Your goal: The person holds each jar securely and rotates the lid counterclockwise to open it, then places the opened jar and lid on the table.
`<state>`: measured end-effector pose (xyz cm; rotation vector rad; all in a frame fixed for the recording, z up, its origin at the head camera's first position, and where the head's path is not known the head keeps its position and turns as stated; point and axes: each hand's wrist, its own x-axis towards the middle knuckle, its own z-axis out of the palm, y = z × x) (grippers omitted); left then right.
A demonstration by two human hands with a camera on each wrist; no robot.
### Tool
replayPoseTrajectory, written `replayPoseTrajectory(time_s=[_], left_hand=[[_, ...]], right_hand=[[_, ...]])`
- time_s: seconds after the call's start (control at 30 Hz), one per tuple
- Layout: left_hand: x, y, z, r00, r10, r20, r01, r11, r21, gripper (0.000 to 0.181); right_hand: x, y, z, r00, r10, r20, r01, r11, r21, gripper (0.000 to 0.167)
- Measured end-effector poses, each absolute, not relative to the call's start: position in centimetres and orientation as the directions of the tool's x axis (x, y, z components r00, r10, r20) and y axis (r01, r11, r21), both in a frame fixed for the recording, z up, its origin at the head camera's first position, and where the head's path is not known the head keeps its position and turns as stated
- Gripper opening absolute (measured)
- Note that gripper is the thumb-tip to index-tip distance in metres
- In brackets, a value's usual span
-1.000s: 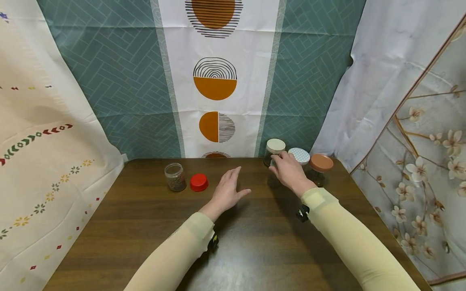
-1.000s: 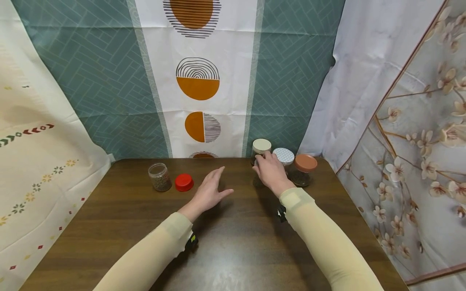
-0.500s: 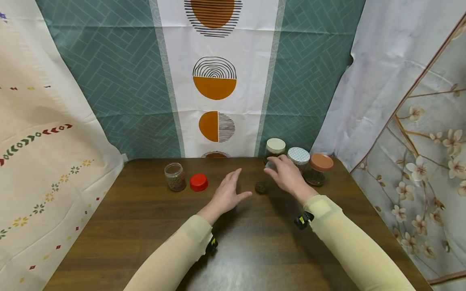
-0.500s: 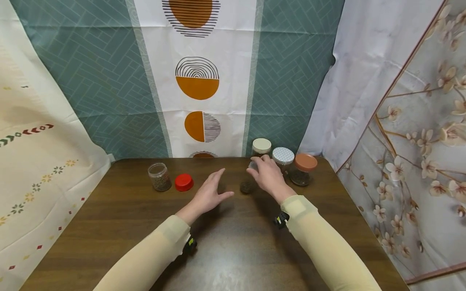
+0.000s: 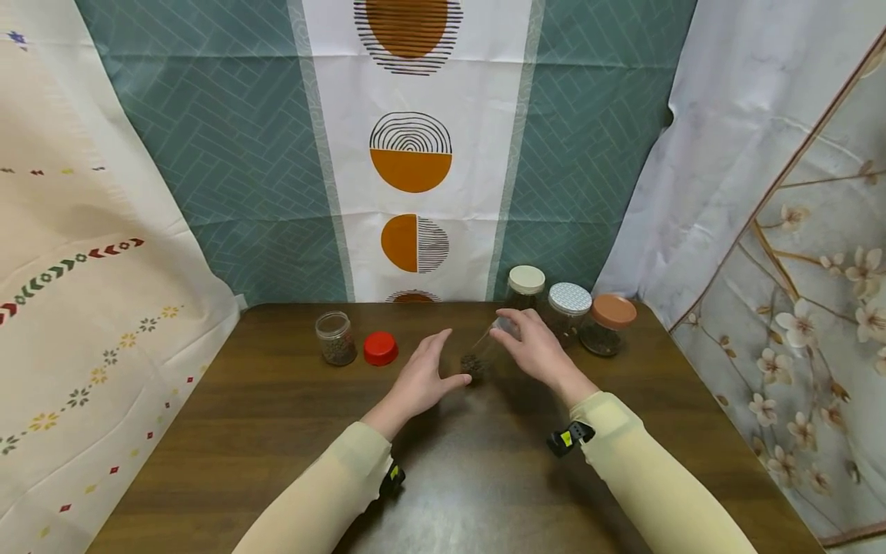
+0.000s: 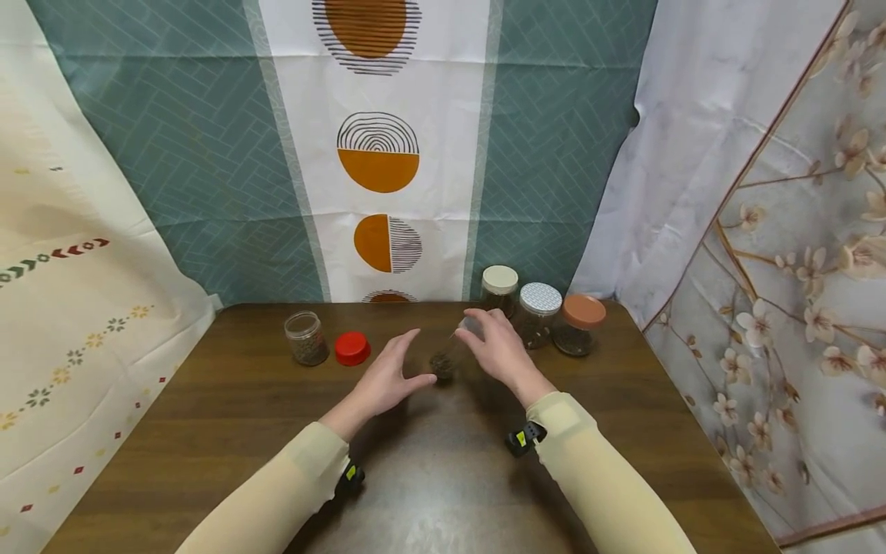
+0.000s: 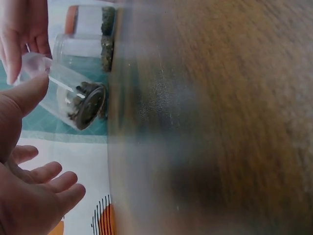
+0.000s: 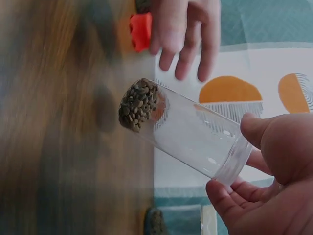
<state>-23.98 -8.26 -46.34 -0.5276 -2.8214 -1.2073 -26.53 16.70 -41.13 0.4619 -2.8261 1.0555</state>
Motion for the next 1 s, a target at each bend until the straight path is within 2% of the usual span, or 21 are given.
replayPoseTrajectory(time_s=[0.53, 0.7, 1.0], left_hand=[[-23.0, -8.9, -46.3, -0.939, 0.313, 0.143, 0.316, 0.619, 0.719, 0.098], [-22.6, -8.9, -46.3, -0.935, 0.317, 0.158, 0.336, 0.651, 0.681, 0.096], [-22.0, -8.9, -46.1, -0.919, 0.301, 0.255, 0.395, 0.711, 0.582, 0.089]], right_hand=[[-23.9, 15.2, -41.6, -0.957, -0.217, 0.194, -0.287, 0.596, -0.750, 0.053], [-23.6, 14.8, -41.8, -0.954, -0.221, 0.202, -0.292, 0.541, -0.788, 0.051], [-23.3, 13.8, -41.9, -0.959, -0.205, 0.195, -0.271, 0.471, -0.839, 0.051]])
